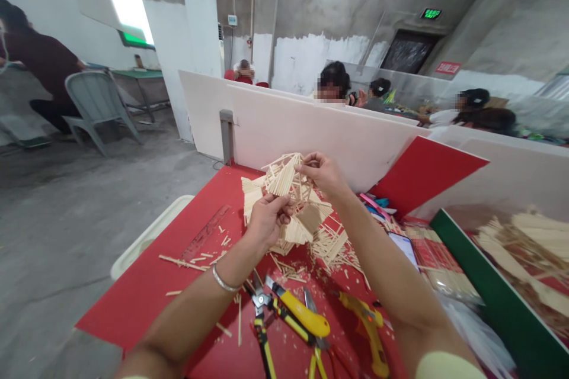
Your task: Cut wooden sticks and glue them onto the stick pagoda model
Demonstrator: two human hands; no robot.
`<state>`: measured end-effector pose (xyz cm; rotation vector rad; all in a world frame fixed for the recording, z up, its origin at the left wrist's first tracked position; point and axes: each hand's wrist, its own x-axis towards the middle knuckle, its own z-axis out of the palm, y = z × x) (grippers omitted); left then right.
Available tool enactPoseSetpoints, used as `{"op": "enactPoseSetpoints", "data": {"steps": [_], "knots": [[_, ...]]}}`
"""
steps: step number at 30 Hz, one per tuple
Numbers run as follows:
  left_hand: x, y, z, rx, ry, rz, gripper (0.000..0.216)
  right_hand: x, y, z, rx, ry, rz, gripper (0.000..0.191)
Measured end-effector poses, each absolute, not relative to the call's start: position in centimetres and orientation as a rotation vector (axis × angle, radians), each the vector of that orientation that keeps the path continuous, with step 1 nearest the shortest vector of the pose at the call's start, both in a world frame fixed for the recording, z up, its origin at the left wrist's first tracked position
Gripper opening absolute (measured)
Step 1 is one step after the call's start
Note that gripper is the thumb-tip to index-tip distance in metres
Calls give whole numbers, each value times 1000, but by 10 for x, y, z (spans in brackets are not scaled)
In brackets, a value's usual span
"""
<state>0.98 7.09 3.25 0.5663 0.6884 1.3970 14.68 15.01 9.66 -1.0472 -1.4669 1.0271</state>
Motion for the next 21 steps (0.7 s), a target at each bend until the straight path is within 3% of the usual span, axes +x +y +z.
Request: {"op": "enactPoseSetpoints", "data": {"steps": [9, 21], "knots": [[6, 74, 35, 449, 695, 1356, 11, 144, 148, 96, -1059, -1447, 1008, 39], [10, 77, 27, 546, 663, 1397, 20, 144, 148, 96, -1049, -1445, 1019, 41]]}}
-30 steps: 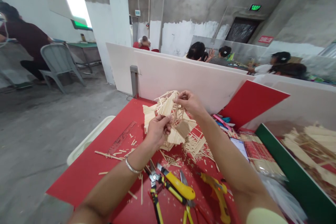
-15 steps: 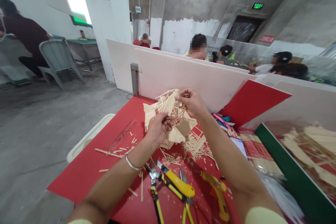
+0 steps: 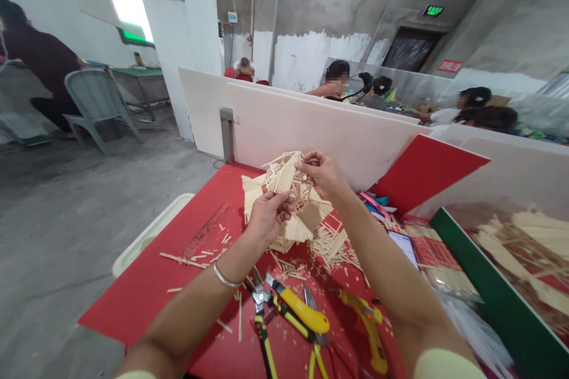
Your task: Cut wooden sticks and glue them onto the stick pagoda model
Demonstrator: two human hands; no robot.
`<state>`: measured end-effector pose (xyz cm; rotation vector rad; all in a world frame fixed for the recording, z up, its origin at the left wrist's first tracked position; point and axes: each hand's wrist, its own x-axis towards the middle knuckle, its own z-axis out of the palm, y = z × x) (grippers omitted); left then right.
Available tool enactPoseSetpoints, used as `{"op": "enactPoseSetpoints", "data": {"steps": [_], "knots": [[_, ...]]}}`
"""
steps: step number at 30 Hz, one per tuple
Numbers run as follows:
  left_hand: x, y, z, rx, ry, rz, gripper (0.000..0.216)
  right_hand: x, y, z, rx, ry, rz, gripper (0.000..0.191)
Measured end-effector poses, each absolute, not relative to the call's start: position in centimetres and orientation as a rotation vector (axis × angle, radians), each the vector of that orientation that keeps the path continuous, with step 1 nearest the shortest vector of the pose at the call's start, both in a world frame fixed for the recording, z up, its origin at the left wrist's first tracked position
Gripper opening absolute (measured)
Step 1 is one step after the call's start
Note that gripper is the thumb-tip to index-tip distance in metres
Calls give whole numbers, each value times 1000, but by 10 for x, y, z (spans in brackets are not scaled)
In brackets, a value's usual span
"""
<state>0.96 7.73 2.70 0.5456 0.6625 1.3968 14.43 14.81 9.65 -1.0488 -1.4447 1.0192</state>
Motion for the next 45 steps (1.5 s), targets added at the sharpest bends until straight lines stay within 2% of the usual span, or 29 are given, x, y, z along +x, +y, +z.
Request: {"op": "enactPoseSetpoints", "data": {"steps": [19, 30, 45], "knots": [[10, 78, 29, 552, 676, 1397, 18, 146, 150, 89, -1015, -1448, 992, 38], [9, 76, 40, 430, 688, 1370, 7, 147, 153, 84, -976, -1445, 991, 35], [7, 66, 42, 511, 706, 1352, 11, 144, 141, 93, -1033, -1494, 977, 34]]}}
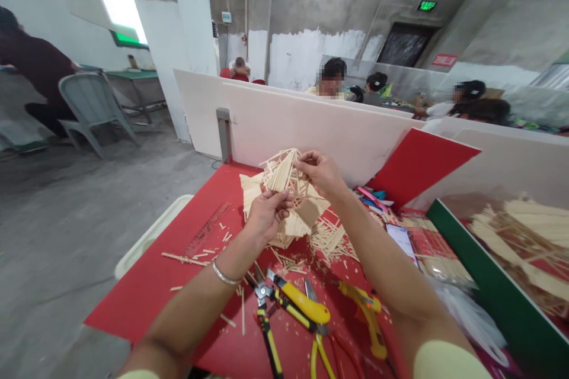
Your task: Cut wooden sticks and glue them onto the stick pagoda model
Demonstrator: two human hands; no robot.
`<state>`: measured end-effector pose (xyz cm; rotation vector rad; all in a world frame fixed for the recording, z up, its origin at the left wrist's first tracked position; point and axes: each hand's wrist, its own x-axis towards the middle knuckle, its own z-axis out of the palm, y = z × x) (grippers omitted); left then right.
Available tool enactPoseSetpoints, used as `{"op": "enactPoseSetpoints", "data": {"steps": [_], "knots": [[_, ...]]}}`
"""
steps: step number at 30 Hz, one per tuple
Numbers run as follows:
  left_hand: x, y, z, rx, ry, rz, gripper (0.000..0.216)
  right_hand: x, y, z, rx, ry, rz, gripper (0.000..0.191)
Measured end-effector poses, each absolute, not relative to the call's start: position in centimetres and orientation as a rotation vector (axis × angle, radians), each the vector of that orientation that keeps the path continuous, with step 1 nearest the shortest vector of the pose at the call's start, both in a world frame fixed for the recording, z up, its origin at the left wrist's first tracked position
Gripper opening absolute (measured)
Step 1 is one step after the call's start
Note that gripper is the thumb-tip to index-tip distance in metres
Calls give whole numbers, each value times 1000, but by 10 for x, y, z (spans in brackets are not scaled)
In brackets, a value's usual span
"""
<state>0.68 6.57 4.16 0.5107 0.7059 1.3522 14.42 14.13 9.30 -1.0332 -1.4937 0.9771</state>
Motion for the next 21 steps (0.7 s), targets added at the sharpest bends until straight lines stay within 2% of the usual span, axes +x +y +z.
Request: {"op": "enactPoseSetpoints", "data": {"steps": [4, 9, 15, 19, 21], "knots": [[2, 39, 52, 505, 765, 1301, 17, 167, 109, 100, -1118, -1554, 896, 31], [-8, 13, 40, 554, 772, 1228, 22, 256, 22, 84, -1390, -1830, 584, 31], [-7, 3, -16, 620, 716, 1151, 22, 309, -111, 13, -2139, -1773, 566, 34], [10, -12, -41, 610, 641, 1088, 20, 289, -144, -41, -2511, -1467, 508, 36], [14, -21, -43, 600, 623, 1057, 20, 275, -145, -57, -2521, -1409, 530, 33]]}}
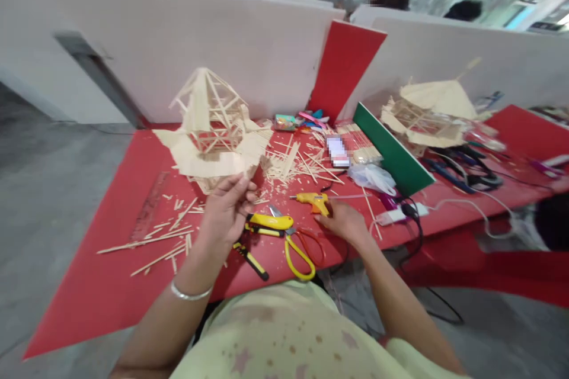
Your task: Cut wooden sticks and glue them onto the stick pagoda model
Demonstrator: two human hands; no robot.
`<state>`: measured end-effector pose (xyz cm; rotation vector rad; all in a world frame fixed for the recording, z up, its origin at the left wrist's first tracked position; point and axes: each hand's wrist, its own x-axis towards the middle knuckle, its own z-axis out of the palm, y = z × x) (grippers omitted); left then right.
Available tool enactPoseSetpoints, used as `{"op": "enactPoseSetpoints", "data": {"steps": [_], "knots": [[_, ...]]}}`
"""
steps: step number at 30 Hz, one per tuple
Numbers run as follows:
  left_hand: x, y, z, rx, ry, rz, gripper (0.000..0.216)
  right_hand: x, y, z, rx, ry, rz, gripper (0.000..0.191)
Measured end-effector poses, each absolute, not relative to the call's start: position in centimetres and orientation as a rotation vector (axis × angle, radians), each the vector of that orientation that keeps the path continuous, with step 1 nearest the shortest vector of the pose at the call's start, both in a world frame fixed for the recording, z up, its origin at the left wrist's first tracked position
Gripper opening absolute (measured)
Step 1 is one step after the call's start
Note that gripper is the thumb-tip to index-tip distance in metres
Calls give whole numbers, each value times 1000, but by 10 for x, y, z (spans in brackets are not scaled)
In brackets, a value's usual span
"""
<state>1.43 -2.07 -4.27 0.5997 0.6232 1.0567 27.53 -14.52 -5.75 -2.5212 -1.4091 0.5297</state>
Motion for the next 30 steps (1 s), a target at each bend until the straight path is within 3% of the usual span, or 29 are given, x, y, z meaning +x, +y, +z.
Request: {"op": "enactPoseSetpoints", "data": {"steps": [5, 8, 16, 19, 30], "knots": [[-5, -24, -21, 599, 589, 1165, 24, 256, -137, -65, -2336, -1564, 536, 18], [-19, -16, -7, 599, 600, 1272, 27, 256, -123, -45, -2058, -1478, 472, 23], [-2, 8, 4, 529, 552, 1330, 31, 205, -26, 121, -1715, -1602, -340, 32], [6, 14, 7, 488, 550, 1331, 29, 181, 9, 157, -1685, -1752, -586, 41], [16, 33, 15, 474, 583, 1347, 30, 182, 56, 148, -1684, -1873, -796, 39]]}}
